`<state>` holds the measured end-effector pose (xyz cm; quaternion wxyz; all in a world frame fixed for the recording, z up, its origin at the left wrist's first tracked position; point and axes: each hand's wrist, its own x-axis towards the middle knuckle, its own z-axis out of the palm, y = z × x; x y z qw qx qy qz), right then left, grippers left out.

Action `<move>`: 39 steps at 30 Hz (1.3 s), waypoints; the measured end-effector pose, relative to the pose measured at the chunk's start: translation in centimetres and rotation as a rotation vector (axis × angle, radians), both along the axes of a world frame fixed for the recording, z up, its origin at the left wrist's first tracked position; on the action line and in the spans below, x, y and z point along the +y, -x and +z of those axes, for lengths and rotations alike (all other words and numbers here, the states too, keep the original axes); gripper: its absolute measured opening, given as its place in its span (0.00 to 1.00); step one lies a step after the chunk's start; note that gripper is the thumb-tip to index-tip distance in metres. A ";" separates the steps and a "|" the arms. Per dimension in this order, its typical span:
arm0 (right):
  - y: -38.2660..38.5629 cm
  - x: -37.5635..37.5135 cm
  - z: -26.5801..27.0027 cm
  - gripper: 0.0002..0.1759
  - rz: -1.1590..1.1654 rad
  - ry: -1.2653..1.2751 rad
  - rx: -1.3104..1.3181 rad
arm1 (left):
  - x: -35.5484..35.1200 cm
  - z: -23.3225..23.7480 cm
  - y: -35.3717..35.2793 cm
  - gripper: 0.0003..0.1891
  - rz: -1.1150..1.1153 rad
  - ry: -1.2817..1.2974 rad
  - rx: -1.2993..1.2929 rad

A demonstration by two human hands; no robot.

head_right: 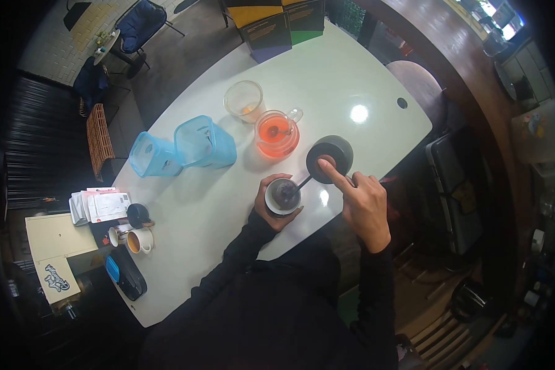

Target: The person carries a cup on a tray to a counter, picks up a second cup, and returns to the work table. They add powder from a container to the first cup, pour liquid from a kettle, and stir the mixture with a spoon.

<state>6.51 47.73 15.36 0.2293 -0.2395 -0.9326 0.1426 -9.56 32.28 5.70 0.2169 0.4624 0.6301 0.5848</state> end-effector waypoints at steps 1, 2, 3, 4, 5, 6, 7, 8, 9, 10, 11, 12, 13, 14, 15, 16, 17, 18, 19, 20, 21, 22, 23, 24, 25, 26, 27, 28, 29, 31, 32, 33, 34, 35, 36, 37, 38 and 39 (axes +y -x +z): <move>0.0 0.0 0.0 0.44 -0.002 -0.003 -0.007 | 0.0 0.1 0.0 0.40 -0.001 -0.001 0.000; 0.1 0.0 0.0 0.43 -0.003 -0.006 -0.014 | 0.0 0.2 -0.1 0.40 -0.006 0.005 -0.020; 0.1 0.0 0.1 0.43 -0.004 -0.006 -0.013 | 0.0 0.3 -0.1 0.40 -0.010 0.011 -0.040; 0.1 0.0 0.1 0.43 -0.001 -0.012 -0.009 | 0.1 0.4 -0.1 0.40 -0.010 0.010 -0.039; 0.1 -0.1 0.2 0.43 0.001 -0.017 -0.005 | 0.1 0.4 -0.1 0.40 -0.013 -0.002 -0.044; 0.2 -0.1 0.2 0.43 0.001 -0.017 -0.005 | 0.1 0.4 -0.1 0.40 -0.016 -0.014 -0.050; 0.2 -0.1 0.2 0.43 0.004 -0.018 -0.002 | 0.1 0.4 0.0 0.40 -0.017 -0.014 -0.049; 0.2 -0.1 0.2 0.42 0.007 -0.019 0.000 | 0.1 0.2 0.0 0.40 -0.016 -0.021 -0.031; 0.2 -0.1 0.2 0.42 0.007 -0.020 0.001 | 0.1 0.1 0.0 0.40 -0.016 -0.028 -0.013; 0.3 -0.1 0.3 0.42 0.003 -0.029 0.003 | 0.1 -0.1 0.0 0.40 -0.017 -0.030 -0.012; 0.4 -0.1 0.4 0.42 -0.001 -0.037 0.006 | 0.1 -0.2 0.0 0.40 -0.013 -0.028 0.000; 0.4 -0.1 0.4 0.42 -0.001 -0.039 0.007 | 0.1 -0.3 0.0 0.40 -0.008 -0.027 0.012; 0.5 -0.1 0.3 0.42 -0.013 -0.048 0.008 | 0.1 -0.3 0.0 0.40 -0.007 -0.028 0.013; 0.6 -0.1 0.3 0.41 -0.024 -0.058 0.010 | 0.1 -0.2 0.0 0.40 -0.014 -0.027 -0.011; 0.6 -0.1 0.3 0.41 -0.023 -0.059 0.011 | 0.1 -0.2 0.0 0.40 -0.020 -0.025 -0.035; 0.6 -0.1 0.3 0.41 -0.032 -0.071 0.018 | 0.1 -0.1 -0.1 0.40 -0.019 -0.026 -0.034; 0.6 -0.1 0.3 0.41 -0.042 -0.083 0.024 | 0.1 0.0 0.0 0.40 -0.022 -0.018 -0.038; 0.6 0.0 0.3 0.41 -0.041 -0.084 0.026 | 0.0 0.1 0.0 0.40 -0.025 -0.010 -0.042; 0.5 0.1 0.4 0.41 -0.049 -0.094 0.023 | 0.0 0.2 0.0 0.40 -0.024 -0.011 -0.041; 0.4 0.1 0.6 0.41 -0.056 -0.103 0.019 | 0.0 0.3 0.0 0.40 -0.024 -0.003 -0.037; 0.3 0.2 0.7 0.41 -0.056 -0.104 0.020 | 0.0 0.3 0.0 0.40 -0.024 0.004 -0.032; 0.2 0.2 0.9 0.41 -0.056 -0.106 0.015 | 0.0 0.3 0.0 0.40 -0.025 0.002 -0.032; 0.2 0.3 1.0 0.42 -0.056 -0.109 0.010 | 0.1 0.3 0.0 0.40 -0.021 -0.002 -0.031; 0.1 0.3 1.0 0.42 -0.057 -0.110 0.010 | 0.1 0.3 0.0 0.40 -0.018 -0.006 -0.029; 0.0 0.3 1.1 0.42 -0.053 -0.116 0.006 | 0.1 0.2 0.0 0.40 -0.018 -0.007 -0.030; 0.0 0.2 1.1 0.42 -0.049 -0.121 0.003 | 0.1 0.0 0.0 0.40 -0.014 -0.014 -0.017; -0.1 0.2 1.1 0.42 -0.049 -0.121 0.004 | 0.1 -0.1 0.0 0.40 -0.010 -0.020 -0.004; -0.1 0.2 1.1 0.42 -0.041 -0.114 0.003 | 0.1 -0.1 0.0 0.40 -0.010 -0.021 -0.004; -0.1 0.2 1.2 0.42 -0.034 -0.107 0.002 | 0.2 -0.1 0.0 0.40 -0.013 -0.026 -0.020; -0.1 0.2 1.2 0.43 -0.025 -0.093 0.002 | 0.2 -0.1 0.0 0.40 -0.016 -0.033 -0.037; -0.1 0.2 1.1 0.43 -0.015 -0.077 0.002 | 0.2 -0.1 0.0 0.40 -0.014 -0.029 -0.030; -0.1 0.1 1.1 0.43 -0.015 -0.077 0.003 | 0.2 0.0 0.0 0.40 -0.012 -0.026 -0.022; -0.1 0.1 1.1 0.43 -0.012 -0.071 -0.004 | 0.2 0.0 0.0 0.40 -0.012 -0.026 -0.022; 0.0 0.0 1.1 0.43 -0.010 -0.065 -0.012 | 0.2 0.1 0.0 0.40 -0.016 -0.024 -0.034; 0.0 0.0 1.0 0.43 -0.010 -0.065 -0.012 | 0.2 0.2 0.0 0.40 -0.019 -0.022 -0.046; 0.0 0.0 0.9 0.43 -0.015 -0.066 -0.008 | 0.2 0.2 0.0 0.40 -0.019 -0.022 -0.046; 0.0 0.0 0.9 0.43 -0.019 -0.067 -0.003 | 0.2 0.1 0.0 0.40 -0.018 -0.017 -0.039; 0.1 0.0 0.9 0.43 -0.020 -0.066 -0.003 | 0.1 0.1 0.0 0.40 -0.017 -0.012 -0.031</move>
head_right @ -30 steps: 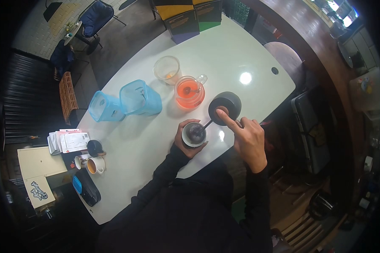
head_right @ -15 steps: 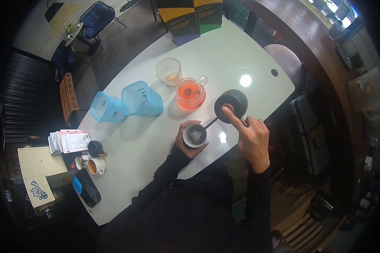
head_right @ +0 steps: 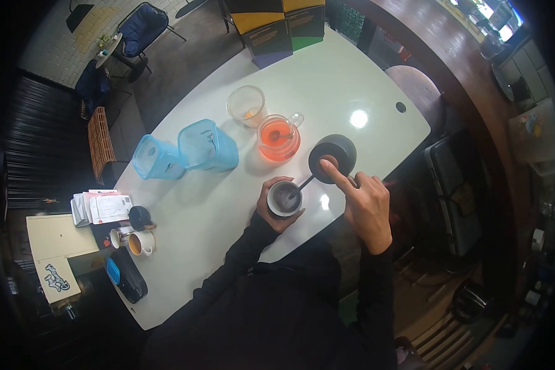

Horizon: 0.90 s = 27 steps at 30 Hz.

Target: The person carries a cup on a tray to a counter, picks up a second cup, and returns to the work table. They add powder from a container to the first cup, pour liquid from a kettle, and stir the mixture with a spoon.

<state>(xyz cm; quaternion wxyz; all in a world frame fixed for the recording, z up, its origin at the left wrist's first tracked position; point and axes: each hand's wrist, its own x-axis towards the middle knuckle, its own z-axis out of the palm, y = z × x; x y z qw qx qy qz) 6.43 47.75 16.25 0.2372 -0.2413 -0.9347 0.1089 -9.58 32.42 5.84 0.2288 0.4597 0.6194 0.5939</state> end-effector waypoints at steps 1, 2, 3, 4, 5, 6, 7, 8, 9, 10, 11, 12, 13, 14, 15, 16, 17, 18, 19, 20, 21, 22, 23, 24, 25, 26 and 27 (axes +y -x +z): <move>0.1 0.0 0.0 0.43 -0.008 -0.005 0.015 | 0.0 0.1 0.0 0.40 -0.001 0.001 0.000; 0.1 0.1 0.1 0.43 -0.016 -0.009 0.030 | 0.0 0.1 0.1 0.40 0.003 0.000 0.017; 0.1 0.2 0.1 0.43 -0.019 -0.008 0.029 | 0.0 0.2 0.1 0.40 0.006 0.001 0.033; 0.0 0.3 0.2 0.42 -0.018 -0.005 0.031 | 0.0 0.3 0.1 0.40 0.003 0.002 0.032; -0.1 0.4 0.3 0.42 -0.018 -0.004 0.033 | -0.1 0.4 0.2 0.40 -0.010 0.013 0.027; -0.2 0.5 0.4 0.42 -0.023 -0.004 0.032 | -0.2 0.5 0.3 0.41 -0.025 0.023 0.022; -0.3 0.5 0.4 0.42 -0.022 0.002 0.037 | -0.3 1.2 0.5 0.41 -0.030 0.025 0.021; -0.4 0.6 0.4 0.42 -0.020 0.007 0.041 | -0.6 2.3 0.8 0.41 -0.104 0.077 -0.086; -0.6 0.6 0.4 0.42 -0.023 0.007 0.039 | -0.8 2.9 1.1 0.42 -0.177 0.128 -0.193; -0.7 0.6 0.4 0.42 -0.023 0.013 0.046 | -1.0 2.6 1.7 0.42 -0.180 0.129 -0.194; -0.8 0.6 0.4 0.42 -0.021 0.019 0.053 | -1.1 2.0 2.3 0.43 -0.228 0.091 -0.225; -0.9 0.6 0.3 0.42 -0.023 0.021 0.053 | -1.3 1.7 2.7 0.45 -0.274 0.052 -0.255; -1.0 0.6 0.2 0.43 -0.025 0.024 0.047 | -1.4 2.5 2.6 0.46 -0.283 0.075 -0.390; -1.1 0.6 0.1 0.43 -0.028 0.026 0.041 | -1.4 1.9 2.8 0.46 -0.286 0.078 -0.390; -1.1 0.6 0.0 0.43 -0.032 0.028 0.042 | -1.5 0.8 3.2 0.46 -0.300 -0.007 -0.455; -1.1 0.6 0.0 0.43 -0.034 0.027 0.047 | -1.6 -0.4 3.8 0.46 -0.314 -0.091 -0.519; -1.1 0.5 -0.1 0.43 -0.037 0.026 0.052 | -1.8 -1.1 4.8 0.45 -0.375 -0.103 -0.476; -1.1 0.5 -0.2 0.43 -0.041 0.028 0.055 | -2.1 -1.8 5.1 0.45 -0.378 -0.100 -0.474; -1.1 0.5 -0.2 0.43 -0.045 0.032 0.055 | -2.3 -1.8 5.2 0.45 -0.346 -0.022 -0.393; -1.2 0.5 -0.3 0.43 -0.048 0.036 0.056 | -2.4 -1.8 5.3 0.45 -0.313 0.055 -0.312; -1.2 0.5 -0.3 0.43 -0.049 0.037 0.057 | -2.5 -1.8 5.2 0.45 -0.314 0.056 -0.311; -1.1 0.4 -0.3 0.43 -0.052 0.031 0.054 | -2.3 -1.0 5.0 0.45 -0.327 0.100 -0.290; -1.1 0.3 -0.2 0.42 -0.057 0.025 0.050 | -2.1 -0.1 4.8 0.46 -0.340 0.143 -0.268; -1.1 0.3 -0.2 0.42 -0.059 0.023 0.052 | -1.8 0.6 4.7 0.46 -0.343 0.142 -0.265; -1.0 0.2 -0.2 0.42 -0.057 0.021 0.055 | -1.5 1.3 4.7 0.45 -0.370 0.197 -0.230; -1.1 0.2 -0.2 0.42 -0.055 0.019 0.056 | -1.3 1.6 4.6 0.45 -0.397 0.253 -0.196; -1.0 0.1 -0.2 0.42 -0.059 0.017 0.057 | -1.0 1.4 4.4 0.45 -0.401 0.251 -0.195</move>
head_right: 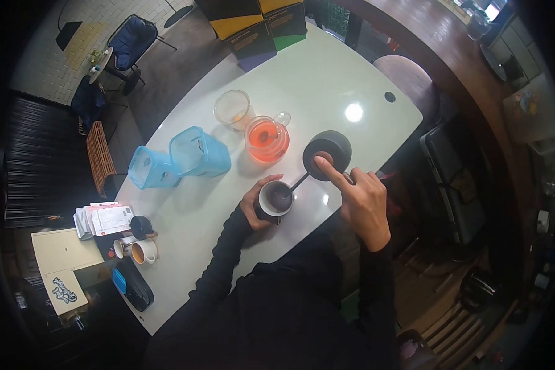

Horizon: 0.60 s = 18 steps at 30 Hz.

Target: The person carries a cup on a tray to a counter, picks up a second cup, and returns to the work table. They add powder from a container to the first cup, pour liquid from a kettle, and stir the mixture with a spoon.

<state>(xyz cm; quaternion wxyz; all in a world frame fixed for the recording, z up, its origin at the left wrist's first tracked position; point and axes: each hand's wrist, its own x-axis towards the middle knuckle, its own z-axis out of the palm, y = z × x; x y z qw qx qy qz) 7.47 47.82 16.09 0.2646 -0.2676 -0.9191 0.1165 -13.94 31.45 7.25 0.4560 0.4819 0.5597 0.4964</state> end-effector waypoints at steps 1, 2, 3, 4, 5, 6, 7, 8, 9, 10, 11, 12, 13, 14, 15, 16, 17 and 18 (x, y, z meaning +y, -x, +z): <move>0.0 -0.1 0.1 0.43 0.003 -0.002 -0.005 | 0.3 -0.4 -0.3 0.45 0.033 -0.041 0.121; 0.0 -0.3 0.1 0.43 0.007 -0.004 -0.009 | 0.6 -0.7 -0.5 0.44 0.067 -0.083 0.242; 0.0 -0.4 0.1 0.43 0.004 -0.007 -0.009 | 0.8 -0.9 -0.6 0.44 0.065 -0.085 0.242; 0.0 -0.5 0.1 0.43 0.005 -0.014 -0.018 | 1.1 -1.1 -0.6 0.43 0.080 -0.134 0.293; 0.0 -0.7 0.0 0.44 0.005 -0.022 -0.028 | 1.2 -1.2 -0.7 0.41 0.096 -0.183 0.344; 0.0 -0.8 0.0 0.44 0.003 -0.025 -0.026 | 1.3 -1.4 -0.8 0.41 0.094 -0.187 0.345; -0.1 -1.0 0.0 0.44 0.002 -0.029 -0.028 | 1.3 -1.5 -1.0 0.39 0.112 -0.201 0.367; -0.1 -1.1 0.0 0.44 0.003 -0.033 -0.028 | 1.4 -1.6 -1.2 0.37 0.131 -0.215 0.390; -0.1 -1.3 0.0 0.44 0.004 -0.038 -0.025 | 1.5 -1.8 -1.4 0.37 0.133 -0.220 0.393; 0.0 -1.4 0.0 0.45 0.001 -0.048 -0.030 | 1.6 -2.1 -1.6 0.35 0.170 -0.242 0.429; 0.0 -1.6 0.1 0.45 -0.001 -0.059 -0.035 | 1.6 -2.4 -1.8 0.32 0.207 -0.263 0.465; 0.0 -1.8 0.1 0.45 0.003 -0.065 -0.033 | 1.6 -2.8 -2.0 0.32 0.212 -0.268 0.467; 0.0 -1.9 0.2 0.45 0.002 -0.063 -0.037 | 1.6 -2.9 -2.1 0.32 0.242 -0.320 0.467; 0.0 -2.1 0.3 0.45 0.003 -0.063 -0.041 | 1.7 -3.1 -2.1 0.32 0.273 -0.372 0.467; 0.1 -2.2 0.4 0.45 0.011 -0.071 -0.039 | 1.5 -3.2 -2.2 0.32 0.282 -0.378 0.469; 0.1 -2.3 0.6 0.44 0.015 -0.073 -0.034 | 1.4 -3.1 -2.3 0.31 0.309 -0.405 0.492; 0.2 -2.3 0.7 0.44 0.020 -0.074 -0.029 | 1.3 -3.0 -2.4 0.30 0.338 -0.431 0.515; 0.3 -2.3 0.9 0.44 0.032 -0.080 -0.027 | 1.0 -3.0 -2.4 0.30 0.351 -0.435 0.518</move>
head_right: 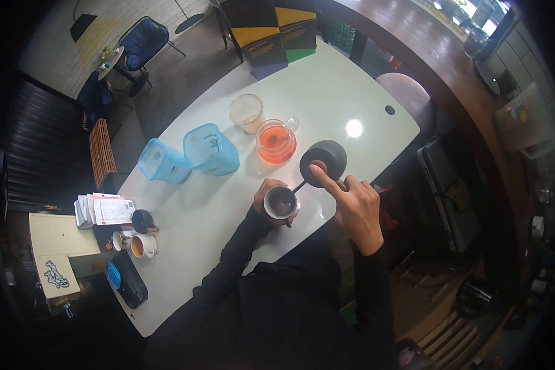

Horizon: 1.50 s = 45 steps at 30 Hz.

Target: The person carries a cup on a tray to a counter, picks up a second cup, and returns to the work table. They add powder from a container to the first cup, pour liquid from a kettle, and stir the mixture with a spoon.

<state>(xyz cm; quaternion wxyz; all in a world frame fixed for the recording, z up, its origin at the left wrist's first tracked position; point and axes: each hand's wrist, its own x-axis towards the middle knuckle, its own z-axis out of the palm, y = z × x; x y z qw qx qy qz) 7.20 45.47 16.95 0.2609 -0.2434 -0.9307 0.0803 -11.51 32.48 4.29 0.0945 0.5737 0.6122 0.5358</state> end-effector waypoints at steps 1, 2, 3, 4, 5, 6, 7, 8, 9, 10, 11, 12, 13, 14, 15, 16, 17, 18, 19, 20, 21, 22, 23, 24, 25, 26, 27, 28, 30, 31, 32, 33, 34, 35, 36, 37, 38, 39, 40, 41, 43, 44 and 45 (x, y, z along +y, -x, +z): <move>0.0 0.0 0.1 0.44 0.008 -0.004 0.001 | -0.3 0.0 0.0 0.30 0.013 -0.014 -0.006; 0.1 0.0 0.3 0.44 0.017 -0.007 0.002 | -0.5 0.0 0.0 0.31 0.026 -0.027 -0.012; 0.2 0.0 0.4 0.44 0.030 -0.011 0.004 | -0.8 0.0 0.0 0.31 0.038 -0.031 -0.009; 0.4 0.0 0.5 0.44 0.043 -0.012 0.028 | -0.9 0.1 -0.1 0.32 0.068 -0.058 0.003; 0.5 -0.1 0.6 0.44 0.055 -0.011 0.052 | -1.2 0.2 -0.1 0.34 0.096 -0.083 0.015; 0.7 -0.2 0.7 0.44 0.065 -0.013 0.054 | -1.4 0.3 -0.1 0.34 0.106 -0.085 0.017; 0.8 -0.3 0.8 0.43 0.071 -0.017 0.070 | -1.6 0.6 -0.1 0.35 0.119 -0.119 -0.031; 1.0 -0.4 0.8 0.43 0.076 -0.021 0.085 | -1.7 0.7 -0.1 0.36 0.131 -0.153 -0.080; 1.1 -0.4 0.9 0.43 0.083 -0.024 0.086 | -1.9 0.6 0.0 0.36 0.138 -0.156 -0.079; 1.2 -0.5 0.9 0.43 0.089 -0.026 0.086 | -2.1 0.5 0.1 0.37 0.126 -0.158 -0.094; 1.2 -0.6 1.0 0.43 0.094 -0.027 0.086 | -2.3 0.5 0.1 0.38 0.113 -0.159 -0.108; 1.3 -0.7 1.0 0.43 0.098 -0.029 0.088 | -2.5 0.4 0.2 0.38 0.116 -0.161 -0.106; 1.4 -0.8 1.1 0.43 0.104 -0.032 0.094 | -2.6 0.5 0.2 0.38 0.124 -0.160 -0.103; 1.5 -1.0 1.1 0.43 0.107 -0.035 0.100 | -2.8 0.6 0.3 0.37 0.130 -0.159 -0.100; 1.6 -1.1 1.1 0.43 0.107 -0.036 0.102 | -2.9 0.6 0.2 0.37 0.129 -0.161 -0.098; 1.6 -1.2 1.1 0.43 0.103 -0.041 0.102 | -3.0 0.5 0.2 0.38 0.141 -0.153 -0.104; 1.6 -1.3 1.1 0.43 0.099 -0.045 0.102 | -3.1 0.3 0.1 0.38 0.152 -0.145 -0.110; 1.6 -1.4 1.2 0.43 0.097 -0.047 0.103 | -3.2 0.2 0.1 0.38 0.150 -0.146 -0.109; 1.6 -1.5 1.2 0.43 0.095 -0.045 0.111 | -3.2 0.1 0.0 0.38 0.160 -0.135 -0.114; 1.6 -1.6 1.3 0.43 0.092 -0.042 0.120 | -3.2 0.1 0.0 0.38 0.170 -0.123 -0.118; 1.6 -1.7 1.3 0.43 0.089 -0.043 0.120 | -3.2 0.0 0.0 0.38 0.166 -0.124 -0.118; 1.5 -1.8 1.4 0.43 0.080 -0.041 0.118 | -3.2 0.1 0.0 0.38 0.166 -0.130 -0.098; 1.5 -1.9 1.4 0.43 0.071 -0.038 0.117 | -3.2 0.2 0.0 0.38 0.166 -0.136 -0.078; 1.5 -2.0 1.4 0.43 0.068 -0.040 0.118 | -3.2 0.3 0.0 0.38 0.162 -0.137 -0.077; 1.4 -2.0 1.4 0.43 0.061 -0.048 0.128 | -3.2 0.4 -0.1 0.38 0.156 -0.138 -0.108; 1.4 -2.1 1.4 0.42 0.053 -0.057 0.138 | -3.2 0.4 -0.2 0.37 0.149 -0.138 -0.139; 1.3 -2.1 1.4 0.42 0.049 -0.059 0.138 | -3.1 0.5 -0.3 0.37 0.145 -0.139 -0.139; 1.3 -2.2 1.4 0.42 0.043 -0.058 0.142 | -3.1 0.7 -0.4 0.37 0.165 -0.137 -0.121; 1.2 -2.3 1.4 0.42 0.036 -0.060 0.146 | -3.1 0.7 -0.4 0.37 0.183 -0.137 -0.102; 1.2 -2.4 1.4 0.42 0.029 -0.060 0.146 | -3.2 0.3 -0.3 0.37 0.166 -0.117 -0.141; 1.2 -2.5 1.4 0.42 0.022 -0.061 0.145 | -3.3 -0.2 -0.3 0.37 0.148 -0.096 -0.180; 1.2 -2.5 1.4 0.42 0.020 -0.063 0.145 | -3.3 -0.9 -0.3 0.37 0.146 -0.098 -0.180; 1.2 -2.5 1.4 0.42 0.015 -0.067 0.149 | -3.4 -1.3 -0.3 0.37 0.125 -0.079 -0.242; 1.2 -2.6 1.4 0.42 0.011 -0.071 0.151 | -3.4 -1.7 -0.2 0.37 0.104 -0.060 -0.305; 1.2 -2.6 1.5 0.42 0.011 -0.072 0.152 | -3.4 -2.1 -0.2 0.37 0.103 -0.061 -0.305; 1.2 -2.7 1.5 0.42 0.010 -0.076 0.153 | -3.3 -2.1 -0.1 0.38 0.139 -0.076 -0.235; 1.2 -2.7 1.6 0.42 0.010 -0.080 0.155 | -3.2 -2.0 0.0 0.38 0.174 -0.092 -0.164; 1.2 -2.8 1.6 0.42 0.010 -0.082 0.156 | -3.2 -1.9 0.1 0.38 0.174 -0.094 -0.163; 1.2 -2.8 1.7 0.41 0.012 -0.082 0.160 | -3.2 -1.7 0.1 0.40 0.202 -0.107 -0.100; 1.2 -2.9 1.7 0.41 0.015 -0.082 0.163 | -3.2 -1.4 0.2 0.41 0.231 -0.121 -0.036; 1.3 -2.9 1.7 0.41 0.016 -0.087 0.165 | -3.3 -0.9 0.1 0.41 0.262 -0.124 -0.002; 1.3 -2.9 1.7 0.41 0.017 -0.089 0.166 | -3.3 -0.7 0.2 0.42 0.293 -0.126 0.031; 1.3 -3.0 1.7 0.41 0.018 -0.091 0.168 | -3.4 -0.7 0.2 0.42 0.294 -0.128 0.032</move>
